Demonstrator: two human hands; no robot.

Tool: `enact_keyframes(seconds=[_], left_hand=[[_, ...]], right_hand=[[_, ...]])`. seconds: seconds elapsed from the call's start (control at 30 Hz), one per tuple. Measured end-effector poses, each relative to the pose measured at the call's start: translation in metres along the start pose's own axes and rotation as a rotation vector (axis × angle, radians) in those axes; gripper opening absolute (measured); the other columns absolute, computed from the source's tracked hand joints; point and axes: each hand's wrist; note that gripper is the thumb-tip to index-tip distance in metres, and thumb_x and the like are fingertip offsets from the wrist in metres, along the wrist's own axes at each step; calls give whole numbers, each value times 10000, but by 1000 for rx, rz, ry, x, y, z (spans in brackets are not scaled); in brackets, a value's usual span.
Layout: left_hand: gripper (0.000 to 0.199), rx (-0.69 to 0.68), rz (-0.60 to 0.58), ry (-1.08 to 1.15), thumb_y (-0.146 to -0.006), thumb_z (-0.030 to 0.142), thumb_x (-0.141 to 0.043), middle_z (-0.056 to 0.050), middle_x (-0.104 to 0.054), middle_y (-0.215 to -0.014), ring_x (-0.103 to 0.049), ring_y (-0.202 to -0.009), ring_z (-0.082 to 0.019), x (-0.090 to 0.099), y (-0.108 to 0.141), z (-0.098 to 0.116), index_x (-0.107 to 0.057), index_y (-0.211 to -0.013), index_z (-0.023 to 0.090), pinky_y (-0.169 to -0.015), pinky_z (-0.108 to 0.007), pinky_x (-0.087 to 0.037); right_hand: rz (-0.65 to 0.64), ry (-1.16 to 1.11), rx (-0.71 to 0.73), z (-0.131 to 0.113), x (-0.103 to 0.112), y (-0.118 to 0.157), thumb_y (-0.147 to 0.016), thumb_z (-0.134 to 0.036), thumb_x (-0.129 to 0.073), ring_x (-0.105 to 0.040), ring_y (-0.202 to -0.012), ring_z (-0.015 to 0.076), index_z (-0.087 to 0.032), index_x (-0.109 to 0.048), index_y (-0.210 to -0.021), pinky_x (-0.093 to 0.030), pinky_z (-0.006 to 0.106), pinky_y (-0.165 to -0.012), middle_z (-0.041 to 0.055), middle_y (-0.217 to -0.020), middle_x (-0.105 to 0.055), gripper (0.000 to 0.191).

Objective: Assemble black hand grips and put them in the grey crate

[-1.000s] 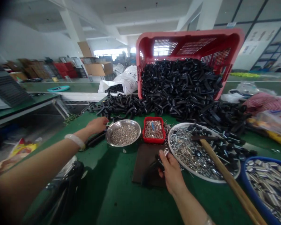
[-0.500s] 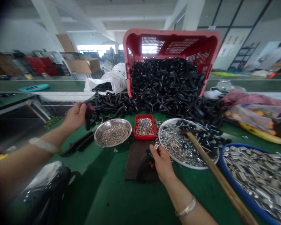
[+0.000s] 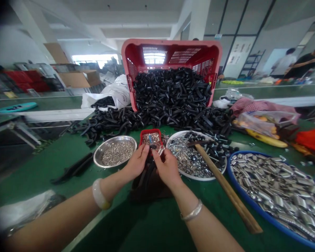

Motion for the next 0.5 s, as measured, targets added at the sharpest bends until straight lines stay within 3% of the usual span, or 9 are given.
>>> enact_keyframes(seconds=[0.1,0.27,0.37,0.5], left_hand=[[405,52,76,66,-892,427,-216,-65,-597,-852,-549,-793,-170,-1,0,-2,-513,-876,153,-728,-306,-442],[398,41,32,23,-883,446,-249,-57,-602,-846,-549,-781,-172,-2,1,-2,-527,-882,161,-721,-309,-441],[411,44,52,41,-887,450,-228,-55,-598,-819,-552,-757,-170,-2,3,-6,-520,-883,160,-700,-308,-444],[406,52,73,15,-885,447,-234,-48,-585,-768,-547,-716,-165,1,2,-9,-513,-822,159,-666,-295,-440]], right_hand=[[15,41,4,3,2,-2,-759,-474,-522,-420,-374,78,-197,-513,-785,-350,205,-339,-58,-545,-484,279],[20,184,47,0,3,-2,-780,-460,-494,-461,-436,95,-199,-530,-809,-364,212,-382,-15,-631,-554,265],[-7,317,102,-4,6,-2,-775,-432,-509,-476,-454,107,-198,-547,-805,-359,214,-399,1,-623,-575,239],[-45,334,111,-2,6,0,-799,-419,-479,-483,-432,108,-206,-548,-851,-380,231,-427,-8,-620,-574,229]])
Point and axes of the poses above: each hand's wrist, its own y-axis away from the middle knuckle, its own x-axis out of the back of the hand, z = x × y
